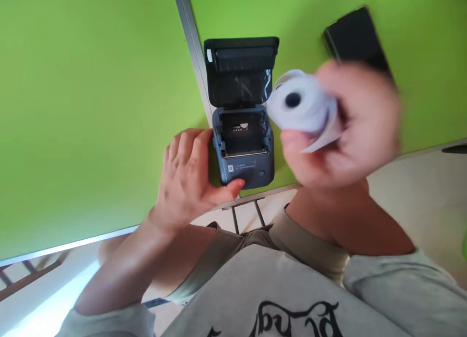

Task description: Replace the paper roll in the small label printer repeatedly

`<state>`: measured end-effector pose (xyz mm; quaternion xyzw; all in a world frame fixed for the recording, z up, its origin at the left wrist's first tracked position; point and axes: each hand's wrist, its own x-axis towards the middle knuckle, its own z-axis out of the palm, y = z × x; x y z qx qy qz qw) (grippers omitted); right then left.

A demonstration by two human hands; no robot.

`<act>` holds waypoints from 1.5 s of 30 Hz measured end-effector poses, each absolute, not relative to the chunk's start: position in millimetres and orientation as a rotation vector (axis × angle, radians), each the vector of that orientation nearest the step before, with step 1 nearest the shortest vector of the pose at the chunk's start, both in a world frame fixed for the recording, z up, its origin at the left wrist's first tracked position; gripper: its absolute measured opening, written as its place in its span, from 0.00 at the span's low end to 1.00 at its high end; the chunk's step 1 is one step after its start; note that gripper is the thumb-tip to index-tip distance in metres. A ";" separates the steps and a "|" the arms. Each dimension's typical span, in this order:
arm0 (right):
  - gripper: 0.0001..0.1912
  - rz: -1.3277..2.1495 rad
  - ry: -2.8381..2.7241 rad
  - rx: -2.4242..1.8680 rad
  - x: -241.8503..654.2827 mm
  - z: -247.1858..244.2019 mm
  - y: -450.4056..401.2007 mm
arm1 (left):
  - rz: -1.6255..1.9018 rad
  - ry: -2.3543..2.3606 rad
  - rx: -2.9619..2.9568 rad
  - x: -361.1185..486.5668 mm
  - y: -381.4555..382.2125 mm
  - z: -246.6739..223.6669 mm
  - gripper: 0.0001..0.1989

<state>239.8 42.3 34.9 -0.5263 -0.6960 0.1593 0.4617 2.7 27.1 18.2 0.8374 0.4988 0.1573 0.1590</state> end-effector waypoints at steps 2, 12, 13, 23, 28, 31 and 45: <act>0.22 0.379 -1.752 -1.128 228.5 29.4 31.8 | 0.469 1.437 2.406 5.6 20.0 15.0 0.48; 0.19 0.287 -1.959 -1.005 224.1 23.3 39.5 | 0.512 1.440 2.543 8.0 17.6 5.5 0.59; 0.19 0.278 -1.945 -0.971 225.1 22.9 39.9 | 0.505 1.437 2.552 7.8 17.6 5.3 0.60; 0.10 0.274 -1.735 -1.055 231.8 24.0 40.3 | 0.485 1.438 2.506 6.4 18.8 7.0 0.56; 0.14 0.252 -1.795 -1.151 228.8 28.1 36.8 | 0.494 1.457 2.489 7.2 16.9 4.7 0.57; 0.14 0.305 -1.827 -1.124 226.9 25.6 34.8 | 0.511 1.471 2.494 8.3 16.2 2.5 0.58; 0.07 0.205 -2.105 -1.228 224.2 29.5 44.0 | 0.479 1.426 2.518 6.6 16.6 3.0 0.60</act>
